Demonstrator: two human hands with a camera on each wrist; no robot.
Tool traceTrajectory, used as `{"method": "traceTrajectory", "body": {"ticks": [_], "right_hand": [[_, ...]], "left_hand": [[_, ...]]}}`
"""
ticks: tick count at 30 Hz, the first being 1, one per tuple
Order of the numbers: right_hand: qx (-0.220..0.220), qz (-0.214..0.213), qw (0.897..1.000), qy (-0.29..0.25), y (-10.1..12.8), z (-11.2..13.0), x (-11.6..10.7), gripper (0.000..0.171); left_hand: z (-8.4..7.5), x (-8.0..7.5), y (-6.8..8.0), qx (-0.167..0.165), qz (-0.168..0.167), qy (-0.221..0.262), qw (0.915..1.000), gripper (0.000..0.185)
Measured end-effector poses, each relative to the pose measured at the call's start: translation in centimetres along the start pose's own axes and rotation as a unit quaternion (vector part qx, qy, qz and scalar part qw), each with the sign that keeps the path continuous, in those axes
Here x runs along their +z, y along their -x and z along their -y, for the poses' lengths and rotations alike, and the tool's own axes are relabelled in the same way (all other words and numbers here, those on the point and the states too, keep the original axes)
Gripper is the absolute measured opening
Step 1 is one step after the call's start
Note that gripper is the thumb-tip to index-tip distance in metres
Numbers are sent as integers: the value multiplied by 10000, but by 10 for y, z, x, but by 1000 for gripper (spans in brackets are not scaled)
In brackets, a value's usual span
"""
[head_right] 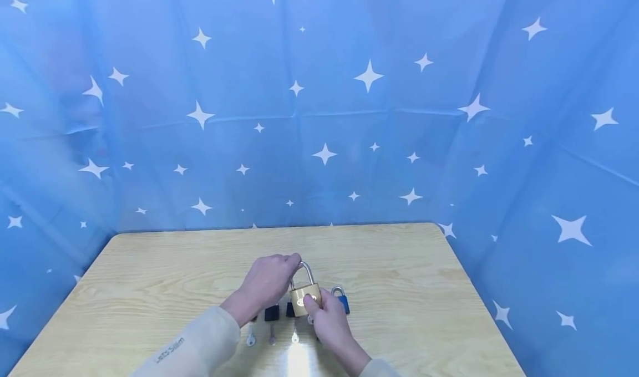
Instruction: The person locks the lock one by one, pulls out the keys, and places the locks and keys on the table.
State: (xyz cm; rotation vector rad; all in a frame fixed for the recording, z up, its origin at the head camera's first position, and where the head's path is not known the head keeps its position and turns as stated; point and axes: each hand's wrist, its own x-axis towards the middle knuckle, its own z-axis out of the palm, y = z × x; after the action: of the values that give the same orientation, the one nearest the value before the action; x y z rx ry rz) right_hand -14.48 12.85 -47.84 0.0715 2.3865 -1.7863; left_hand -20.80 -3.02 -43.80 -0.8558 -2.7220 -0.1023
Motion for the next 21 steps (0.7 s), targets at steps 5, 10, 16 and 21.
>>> {"method": "traceTrajectory", "body": {"ticks": [5, 10, 16, 21], "right_hand": [[16, -97, 9999, -62, 1, 1, 4, 26], [-42, -35, 9999, -122, 2, 3, 3, 28], [-20, 68, 9999, -117, 1, 5, 0, 28], [-38, 180, 9994, -277, 1, 4, 0, 32]], "left_hand": [[-2, 0, 1, -15, 22, 111, 9999, 20], [-3, -1, 1, -88, 26, 144, 9999, 20], [-2, -1, 1, -132, 41, 179, 9997, 19], [-2, 0, 2, -157, -17, 225, 9996, 19]]}}
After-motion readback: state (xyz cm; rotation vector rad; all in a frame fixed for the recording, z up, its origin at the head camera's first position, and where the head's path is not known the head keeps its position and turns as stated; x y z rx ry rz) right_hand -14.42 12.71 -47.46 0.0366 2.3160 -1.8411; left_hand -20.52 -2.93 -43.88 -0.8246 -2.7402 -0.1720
